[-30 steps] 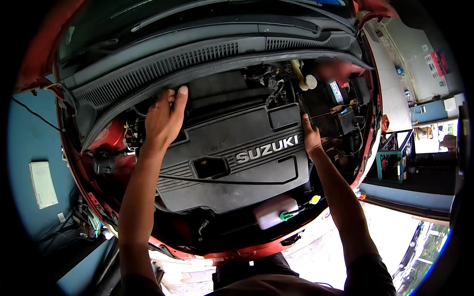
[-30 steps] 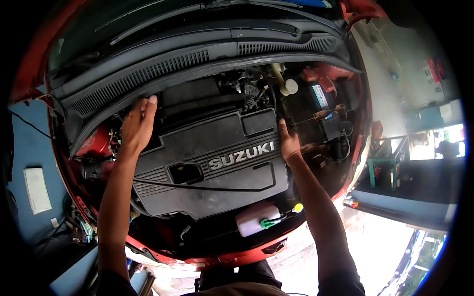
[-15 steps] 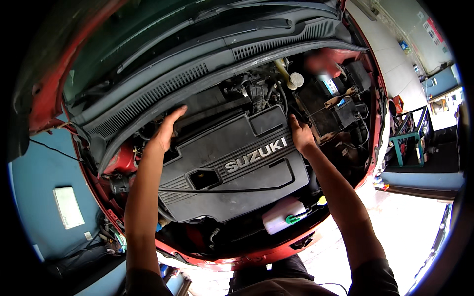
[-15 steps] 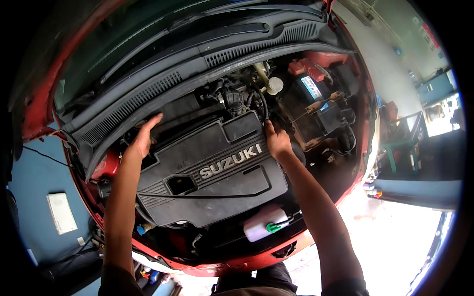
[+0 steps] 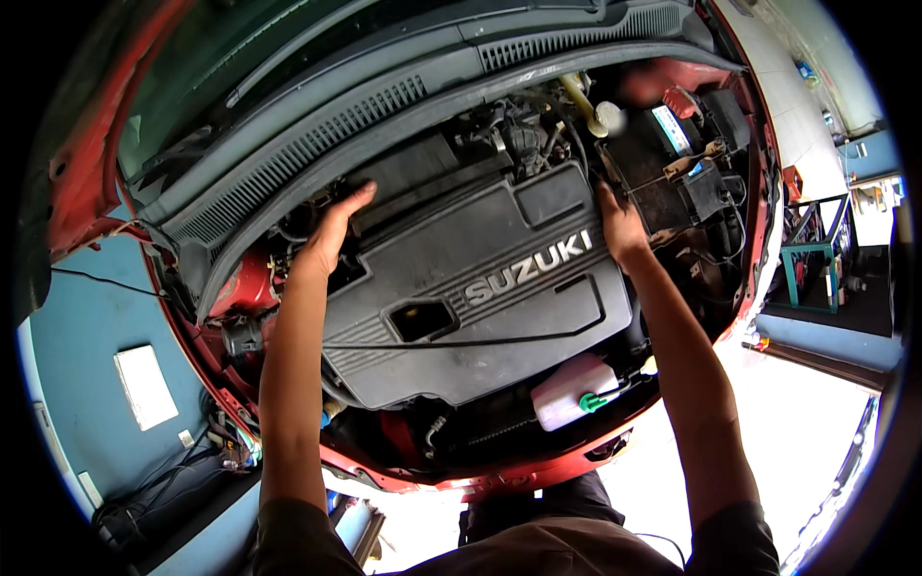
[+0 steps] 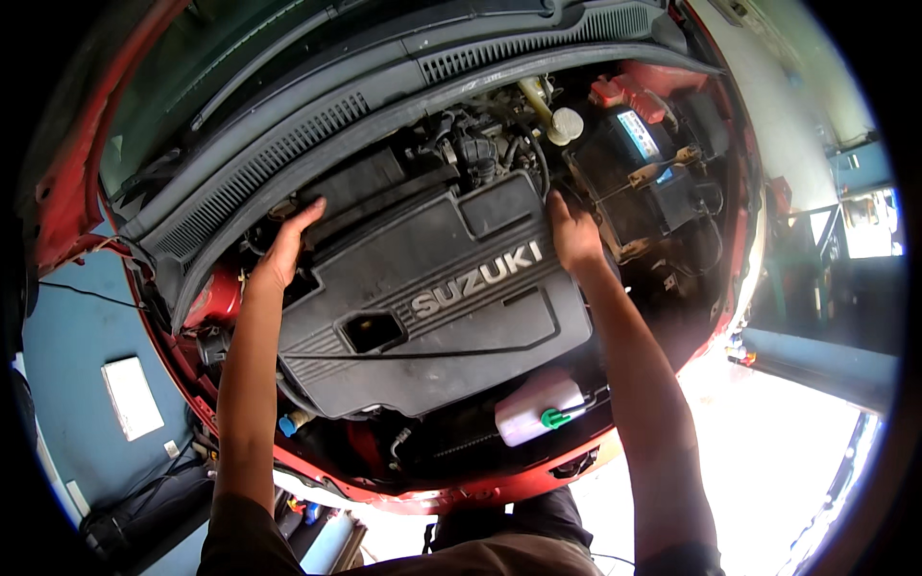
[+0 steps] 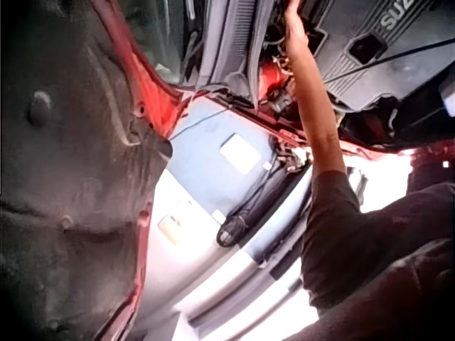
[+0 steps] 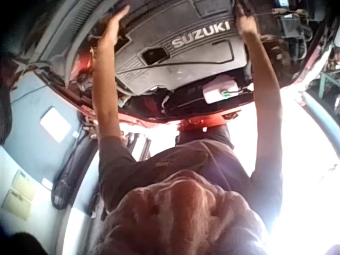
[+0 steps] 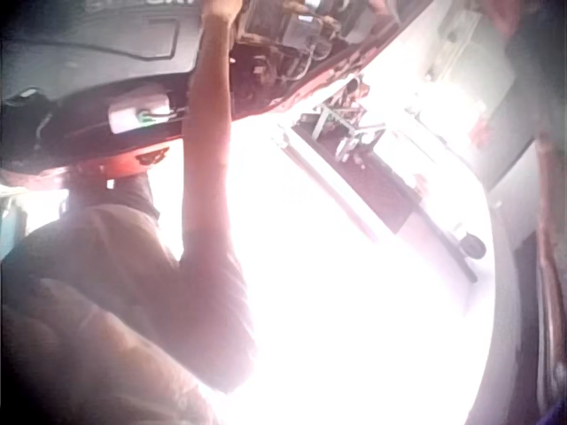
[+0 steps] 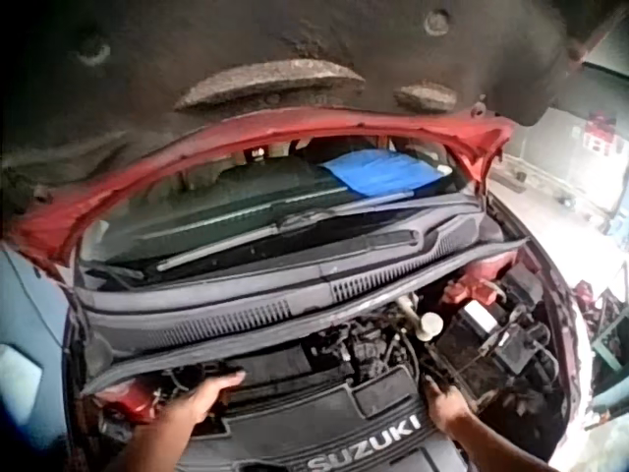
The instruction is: The person removes the engine cover from a red Suzuki, retrieves a new air filter, and installs it into the engine bay. They then reassemble the engine cover and secure it in place.
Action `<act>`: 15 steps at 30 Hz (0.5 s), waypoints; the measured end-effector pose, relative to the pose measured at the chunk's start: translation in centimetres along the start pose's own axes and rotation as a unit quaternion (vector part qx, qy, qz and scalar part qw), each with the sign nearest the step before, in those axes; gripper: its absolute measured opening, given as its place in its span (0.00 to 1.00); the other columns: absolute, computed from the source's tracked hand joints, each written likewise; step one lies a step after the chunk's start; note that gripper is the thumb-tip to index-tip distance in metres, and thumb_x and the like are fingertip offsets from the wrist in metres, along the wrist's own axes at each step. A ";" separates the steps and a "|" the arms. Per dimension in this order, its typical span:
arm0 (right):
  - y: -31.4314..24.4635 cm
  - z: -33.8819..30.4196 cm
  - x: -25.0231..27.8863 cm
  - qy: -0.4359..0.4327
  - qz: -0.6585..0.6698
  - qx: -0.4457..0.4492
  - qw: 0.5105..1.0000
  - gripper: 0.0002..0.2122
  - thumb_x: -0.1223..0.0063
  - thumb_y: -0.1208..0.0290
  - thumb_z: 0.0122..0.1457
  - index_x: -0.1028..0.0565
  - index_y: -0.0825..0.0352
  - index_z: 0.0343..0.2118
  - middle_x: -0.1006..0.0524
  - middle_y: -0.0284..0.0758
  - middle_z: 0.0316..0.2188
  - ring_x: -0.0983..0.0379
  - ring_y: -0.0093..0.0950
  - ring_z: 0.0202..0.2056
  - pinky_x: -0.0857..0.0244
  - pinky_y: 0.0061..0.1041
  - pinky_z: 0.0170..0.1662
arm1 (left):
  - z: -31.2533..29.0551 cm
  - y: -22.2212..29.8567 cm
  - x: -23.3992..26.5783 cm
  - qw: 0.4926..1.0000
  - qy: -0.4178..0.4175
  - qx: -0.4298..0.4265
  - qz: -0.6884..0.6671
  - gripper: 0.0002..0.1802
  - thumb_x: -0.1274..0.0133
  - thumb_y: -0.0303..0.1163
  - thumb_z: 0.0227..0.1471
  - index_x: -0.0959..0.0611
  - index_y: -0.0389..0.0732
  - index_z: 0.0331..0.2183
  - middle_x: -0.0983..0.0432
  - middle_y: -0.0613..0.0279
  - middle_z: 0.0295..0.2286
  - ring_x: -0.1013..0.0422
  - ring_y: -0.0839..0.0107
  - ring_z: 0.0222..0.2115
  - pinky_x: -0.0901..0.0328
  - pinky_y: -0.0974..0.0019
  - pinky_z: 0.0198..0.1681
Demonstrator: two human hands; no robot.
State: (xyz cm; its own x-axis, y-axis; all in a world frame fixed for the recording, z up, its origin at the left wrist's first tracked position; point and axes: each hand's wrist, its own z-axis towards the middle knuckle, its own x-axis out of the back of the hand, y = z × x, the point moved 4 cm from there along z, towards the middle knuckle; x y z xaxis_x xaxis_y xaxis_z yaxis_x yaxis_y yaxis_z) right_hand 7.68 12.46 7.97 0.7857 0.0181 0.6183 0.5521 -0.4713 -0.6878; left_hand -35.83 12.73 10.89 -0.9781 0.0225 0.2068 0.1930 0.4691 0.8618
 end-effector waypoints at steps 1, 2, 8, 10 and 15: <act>0.0 0.0 -0.1 0.026 -0.007 0.018 0.999 0.31 0.65 0.44 0.62 0.28 0.72 0.50 0.27 0.53 0.47 0.33 0.48 0.53 0.44 0.35 0.57 | 0.2 -0.6 0.7 0.999 0.010 0.030 0.006 0.56 0.41 0.63 0.40 0.39 0.38 0.61 0.49 0.53 0.63 0.58 0.61 0.64 0.68 0.52 0.65; 0.3 0.1 -0.2 0.009 0.016 0.006 1.000 0.31 0.65 0.44 0.62 0.28 0.71 0.50 0.27 0.53 0.48 0.34 0.48 0.53 0.44 0.35 0.57 | -0.2 -0.5 0.6 0.999 0.014 0.033 0.012 0.57 0.41 0.64 0.40 0.39 0.37 0.61 0.49 0.52 0.63 0.59 0.60 0.65 0.68 0.51 0.65; 0.8 0.4 0.5 0.018 0.002 0.018 1.000 0.31 0.65 0.44 0.62 0.27 0.73 0.49 0.29 0.55 0.49 0.36 0.49 0.55 0.44 0.33 0.57 | -1.3 1.3 -1.3 0.999 -0.025 0.016 0.028 0.55 0.42 0.62 0.43 0.39 0.36 0.61 0.49 0.51 0.63 0.56 0.61 0.64 0.63 0.58 0.65; -0.2 0.3 0.7 0.032 0.000 0.028 0.999 0.31 0.63 0.45 0.62 0.26 0.75 0.45 0.26 0.56 0.45 0.33 0.50 0.52 0.42 0.34 0.54 | -0.4 -0.2 -0.7 0.999 -0.003 -0.003 0.048 0.55 0.43 0.63 0.44 0.39 0.33 0.61 0.48 0.51 0.62 0.55 0.62 0.64 0.63 0.58 0.65; -0.9 -0.8 1.1 0.036 0.010 0.032 0.999 0.31 0.62 0.44 0.61 0.25 0.76 0.40 0.25 0.58 0.40 0.32 0.52 0.49 0.40 0.37 0.52 | -1.0 -0.6 -0.1 1.000 -0.021 0.021 0.006 0.52 0.45 0.63 0.46 0.36 0.33 0.59 0.45 0.52 0.61 0.53 0.62 0.64 0.62 0.61 0.65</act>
State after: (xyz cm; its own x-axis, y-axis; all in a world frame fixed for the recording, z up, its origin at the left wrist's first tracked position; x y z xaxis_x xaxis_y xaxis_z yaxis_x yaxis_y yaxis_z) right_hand 7.82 12.22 9.54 0.7756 -0.0549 0.6289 0.5558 -0.4131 -0.7215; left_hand -35.75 11.61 10.82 -0.9783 0.0656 0.1966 0.2025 0.5045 0.8393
